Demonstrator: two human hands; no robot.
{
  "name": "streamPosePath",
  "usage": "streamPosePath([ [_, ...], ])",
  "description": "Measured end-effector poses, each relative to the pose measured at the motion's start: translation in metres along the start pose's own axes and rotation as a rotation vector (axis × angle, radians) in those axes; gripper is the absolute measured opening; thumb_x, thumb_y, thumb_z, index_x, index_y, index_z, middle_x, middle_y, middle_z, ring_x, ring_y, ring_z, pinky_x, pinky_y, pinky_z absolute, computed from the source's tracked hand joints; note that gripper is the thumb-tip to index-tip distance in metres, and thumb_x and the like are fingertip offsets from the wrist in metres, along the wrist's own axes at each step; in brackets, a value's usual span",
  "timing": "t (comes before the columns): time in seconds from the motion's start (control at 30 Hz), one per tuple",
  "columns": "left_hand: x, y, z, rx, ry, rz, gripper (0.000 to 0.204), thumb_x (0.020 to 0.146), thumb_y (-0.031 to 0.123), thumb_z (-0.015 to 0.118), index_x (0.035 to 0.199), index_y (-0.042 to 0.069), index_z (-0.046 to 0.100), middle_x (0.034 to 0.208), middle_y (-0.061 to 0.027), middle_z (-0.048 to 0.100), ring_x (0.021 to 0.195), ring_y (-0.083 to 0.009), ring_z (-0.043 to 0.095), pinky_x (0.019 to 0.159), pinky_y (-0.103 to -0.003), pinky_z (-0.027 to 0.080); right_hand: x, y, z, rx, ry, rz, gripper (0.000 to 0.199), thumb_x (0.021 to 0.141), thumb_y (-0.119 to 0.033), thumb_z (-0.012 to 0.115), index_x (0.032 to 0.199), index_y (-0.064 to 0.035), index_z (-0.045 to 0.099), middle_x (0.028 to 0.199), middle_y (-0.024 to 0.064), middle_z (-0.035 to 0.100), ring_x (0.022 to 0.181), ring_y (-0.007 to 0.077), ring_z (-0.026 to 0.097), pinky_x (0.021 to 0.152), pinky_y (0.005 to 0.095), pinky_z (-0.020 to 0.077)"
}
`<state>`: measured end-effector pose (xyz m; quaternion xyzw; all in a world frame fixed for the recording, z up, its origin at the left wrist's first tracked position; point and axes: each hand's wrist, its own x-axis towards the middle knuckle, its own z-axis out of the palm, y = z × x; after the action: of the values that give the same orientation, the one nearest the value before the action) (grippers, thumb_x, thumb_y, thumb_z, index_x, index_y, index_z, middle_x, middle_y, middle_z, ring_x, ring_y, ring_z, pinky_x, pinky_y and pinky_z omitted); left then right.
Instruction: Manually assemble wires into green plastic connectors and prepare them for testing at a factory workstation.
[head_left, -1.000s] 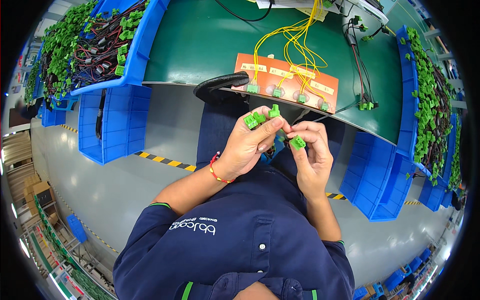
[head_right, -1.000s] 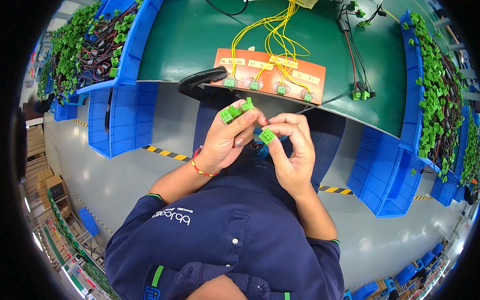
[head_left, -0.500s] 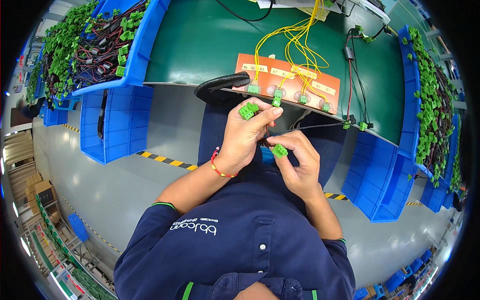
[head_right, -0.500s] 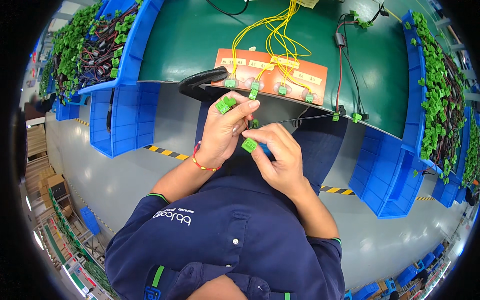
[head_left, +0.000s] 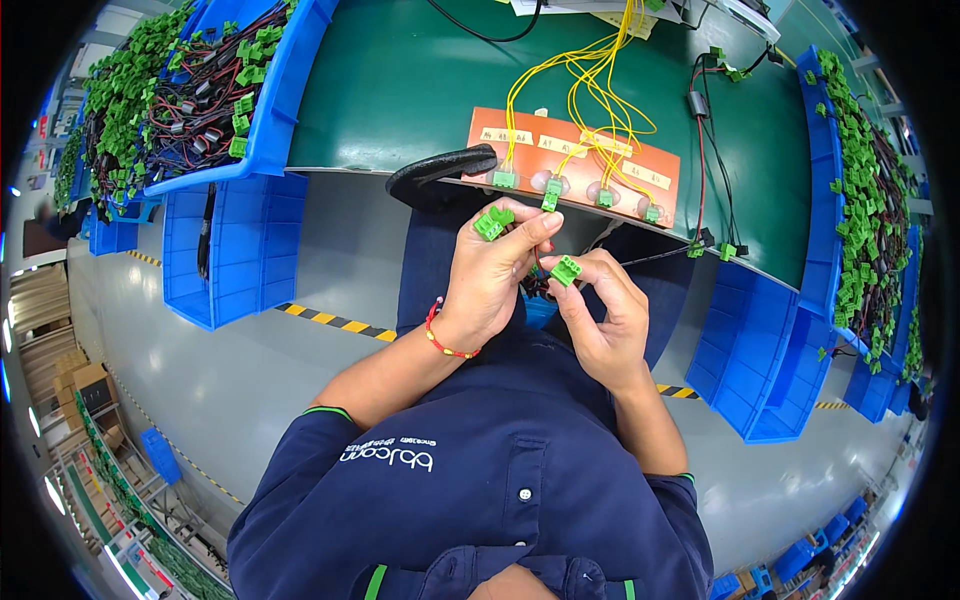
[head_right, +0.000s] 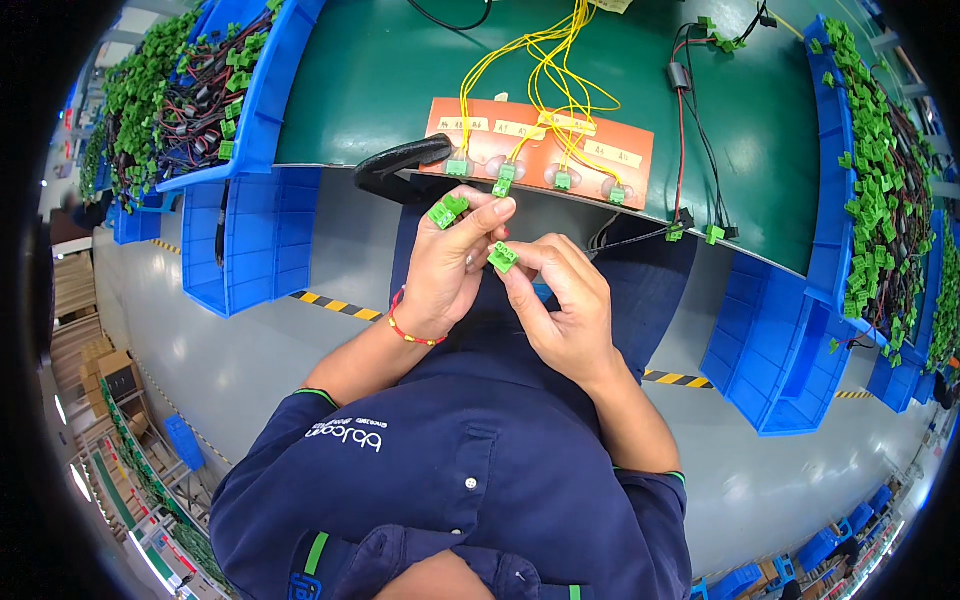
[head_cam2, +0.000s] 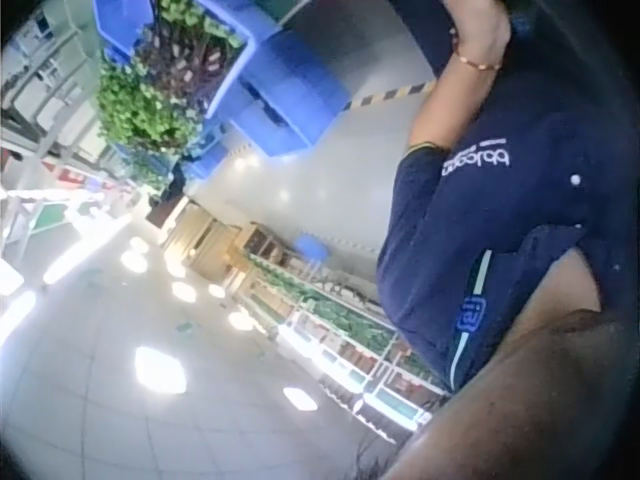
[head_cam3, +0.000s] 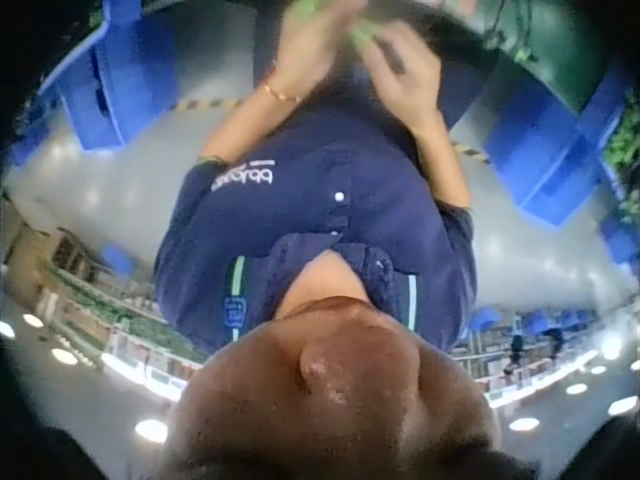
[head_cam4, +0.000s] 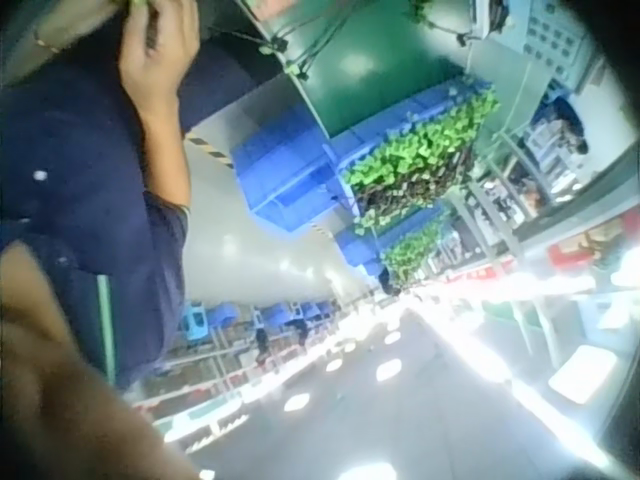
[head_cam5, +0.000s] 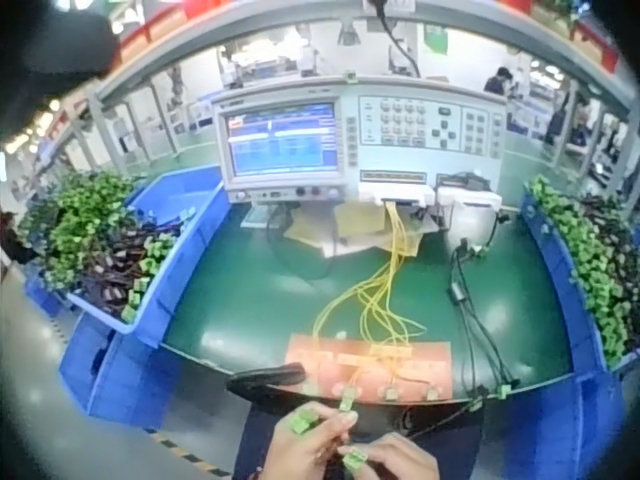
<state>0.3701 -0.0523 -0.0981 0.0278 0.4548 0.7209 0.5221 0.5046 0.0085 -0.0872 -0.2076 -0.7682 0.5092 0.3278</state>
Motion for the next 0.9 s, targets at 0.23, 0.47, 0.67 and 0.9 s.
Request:
streamPosePath([
  [0.23,0.007,-0.001,-0.010,0.053,-0.061,0.040,0.010,0.087,0.011,0.071,0.093,0.003,0.068,0.072,0.0024,0.057,0.052,-0.0006,0.040,0.047,-0.019,0.029,0.002,0.001,-0.002,-0.009,0.016,0.049,0.013,0.086,0.002,0.066,0.098,0.0035,0.064,0.077,0.0093,0.059,0.068,0.0180,0.056,0.062,0.0280,0.0454],
  [0.47,-0.027,-0.001,-0.011,0.684,-0.191,0.546,0.023,0.094,0.010,0.063,0.115,0.003,0.067,0.091,-0.0001,0.047,0.081,-0.0067,0.049,0.069,-0.020,0.041,0.012,0.002,-0.005,-0.193,0.026,-0.053,0.013,0.083,0.002,0.068,0.095,0.0028,0.064,0.076,0.0111,0.058,0.067,0.0232,0.057,0.062,0.0318,0.0464],
  [0.67,-0.019,0.002,-0.020,0.361,-0.212,0.327,0.016,0.097,0.011,0.059,0.107,-0.001,0.064,0.101,-0.0048,0.061,0.062,-0.0038,0.047,0.056,-0.018,0.040,0.028,-0.012,-0.035,-0.473,0.106,-0.140,0.013,0.079,-0.002,0.071,0.092,-0.0040,0.069,0.084,0.0079,0.063,0.075,0.0247,0.060,0.069,0.0356,0.0485],
  [0.9,-0.012,0.006,-0.028,0.295,-0.131,0.300,0.025,0.101,0.015,0.053,0.119,-0.001,0.055,0.081,-0.0059,0.065,0.052,-0.0012,0.041,0.048,-0.017,0.034,0.051,0.021,-0.121,-1.035,0.213,0.136,0.026,0.086,-0.013,0.065,0.111,-0.0028,0.061,0.099,0.0122,0.058,0.095,0.0287,0.057,0.083,0.0387,0.0463],
])
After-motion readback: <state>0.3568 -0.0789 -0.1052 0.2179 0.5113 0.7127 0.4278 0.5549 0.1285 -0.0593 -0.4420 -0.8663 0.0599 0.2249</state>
